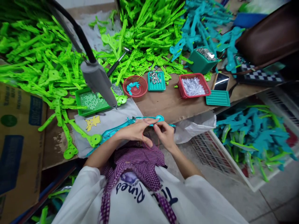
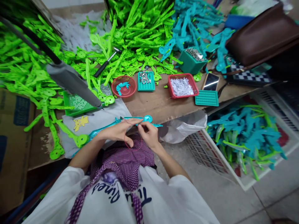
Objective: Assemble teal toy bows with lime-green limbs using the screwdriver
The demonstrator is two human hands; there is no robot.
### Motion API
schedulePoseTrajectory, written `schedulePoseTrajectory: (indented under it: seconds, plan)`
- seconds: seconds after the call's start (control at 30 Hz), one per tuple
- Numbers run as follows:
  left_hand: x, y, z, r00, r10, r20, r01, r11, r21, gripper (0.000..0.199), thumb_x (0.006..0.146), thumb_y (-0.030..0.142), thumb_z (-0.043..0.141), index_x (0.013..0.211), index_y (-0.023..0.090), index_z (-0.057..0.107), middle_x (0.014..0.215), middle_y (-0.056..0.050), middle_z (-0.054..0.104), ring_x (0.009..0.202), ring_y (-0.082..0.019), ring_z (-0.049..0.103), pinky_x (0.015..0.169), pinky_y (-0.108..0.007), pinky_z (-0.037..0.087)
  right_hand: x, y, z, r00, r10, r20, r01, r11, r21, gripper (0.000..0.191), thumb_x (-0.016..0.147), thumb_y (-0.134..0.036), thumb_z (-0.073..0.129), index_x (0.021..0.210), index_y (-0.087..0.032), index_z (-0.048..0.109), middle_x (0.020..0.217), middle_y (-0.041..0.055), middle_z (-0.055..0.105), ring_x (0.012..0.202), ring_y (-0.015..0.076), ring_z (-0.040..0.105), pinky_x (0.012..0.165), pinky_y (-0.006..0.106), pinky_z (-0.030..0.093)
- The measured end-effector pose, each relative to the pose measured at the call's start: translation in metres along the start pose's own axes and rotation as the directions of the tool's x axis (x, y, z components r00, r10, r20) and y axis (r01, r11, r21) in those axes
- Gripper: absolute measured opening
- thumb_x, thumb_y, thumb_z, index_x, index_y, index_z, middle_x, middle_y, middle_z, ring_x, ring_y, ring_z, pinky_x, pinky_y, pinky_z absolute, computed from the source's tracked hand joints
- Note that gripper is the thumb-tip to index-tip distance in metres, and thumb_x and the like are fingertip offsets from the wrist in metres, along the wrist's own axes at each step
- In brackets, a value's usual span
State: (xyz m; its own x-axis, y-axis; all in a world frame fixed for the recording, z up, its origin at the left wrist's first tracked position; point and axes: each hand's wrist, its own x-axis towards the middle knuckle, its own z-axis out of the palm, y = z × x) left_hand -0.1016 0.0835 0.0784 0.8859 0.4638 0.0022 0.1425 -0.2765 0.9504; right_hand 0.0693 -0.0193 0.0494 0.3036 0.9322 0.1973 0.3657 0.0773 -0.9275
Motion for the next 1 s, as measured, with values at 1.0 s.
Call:
schedulePoseTrajectory:
  seconds: [1.0]
  plan:
    - [-0.161,0.006,0.021,0.888,-0.289,-0.359,0.330,0.942,0.059,0.048,0.089,0.038,0.071,0.137,0.035,0.062,0.151,-0.009,0.052,0.140,-0.031,0.049,0.116,-0.052,0.042,0.050,-0.020,-0.014,0.859,0.253,0.446,-0.449,0.791,0.416,0.051,0.084,-0.071,0.062,0.093,-0.022,0.074,0.080,0.0032,0.070,0.066,0.0145,0.068,0.064,0.030,0.061]
